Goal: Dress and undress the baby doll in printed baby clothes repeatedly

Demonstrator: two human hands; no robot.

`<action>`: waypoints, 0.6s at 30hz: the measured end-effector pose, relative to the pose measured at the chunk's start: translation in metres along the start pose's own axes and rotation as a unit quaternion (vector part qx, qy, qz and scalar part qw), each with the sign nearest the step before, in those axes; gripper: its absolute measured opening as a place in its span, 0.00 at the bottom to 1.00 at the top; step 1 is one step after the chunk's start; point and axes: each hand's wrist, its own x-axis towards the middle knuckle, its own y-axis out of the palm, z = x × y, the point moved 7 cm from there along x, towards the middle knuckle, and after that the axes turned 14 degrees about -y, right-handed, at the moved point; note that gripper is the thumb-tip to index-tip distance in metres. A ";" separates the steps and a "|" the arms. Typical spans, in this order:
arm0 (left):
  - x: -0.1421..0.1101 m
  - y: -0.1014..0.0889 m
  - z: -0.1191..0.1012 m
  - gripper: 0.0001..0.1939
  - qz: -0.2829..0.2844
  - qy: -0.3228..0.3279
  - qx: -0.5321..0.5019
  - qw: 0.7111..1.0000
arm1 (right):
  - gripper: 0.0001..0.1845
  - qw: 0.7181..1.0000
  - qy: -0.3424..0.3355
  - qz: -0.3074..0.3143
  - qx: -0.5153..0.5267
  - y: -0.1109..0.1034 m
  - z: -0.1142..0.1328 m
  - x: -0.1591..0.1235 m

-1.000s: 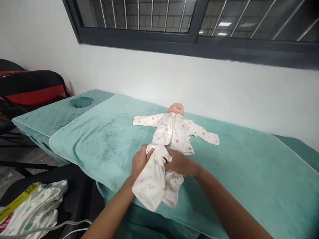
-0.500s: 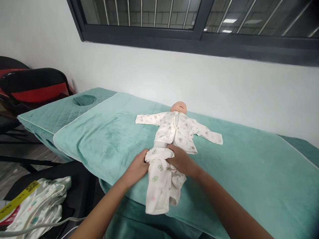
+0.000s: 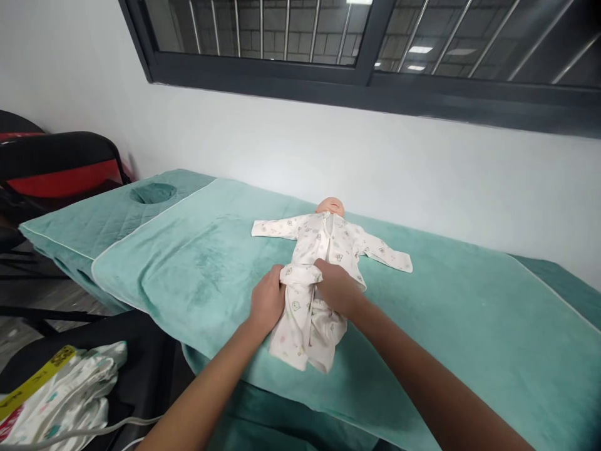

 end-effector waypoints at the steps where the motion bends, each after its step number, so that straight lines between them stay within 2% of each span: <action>1: 0.000 0.001 0.001 0.10 0.022 -0.006 -0.022 1.000 | 0.10 0.999 0.004 -0.008 -0.046 -0.004 0.002 0.002; 4: 0.007 0.002 -0.001 0.07 0.097 -0.019 -0.140 0.985 | 0.12 0.992 0.022 0.000 -0.124 -0.005 0.003 0.003; 6: 0.014 0.003 -0.004 0.06 0.127 -0.039 -0.223 0.966 | 0.08 0.994 0.041 0.004 -0.097 -0.001 -0.001 0.003; 8: 0.020 0.005 -0.007 0.06 0.135 -0.061 -0.274 0.950 | 0.04 0.997 0.068 -0.019 -0.024 0.003 -0.009 0.002; 13: 0.025 0.007 -0.013 0.08 0.097 -0.096 -0.315 0.939 | 0.08 0.991 0.090 -0.063 0.078 0.002 -0.018 -0.006; 15: 0.027 0.001 -0.013 0.13 0.074 -0.095 -0.343 0.932 | 0.07 0.987 0.069 -0.070 0.129 -0.004 -0.015 -0.013; 18: 0.035 -0.015 -0.013 0.17 0.015 -0.076 -0.358 0.930 | 0.13 0.972 0.039 -0.077 0.219 -0.018 -0.017 -0.026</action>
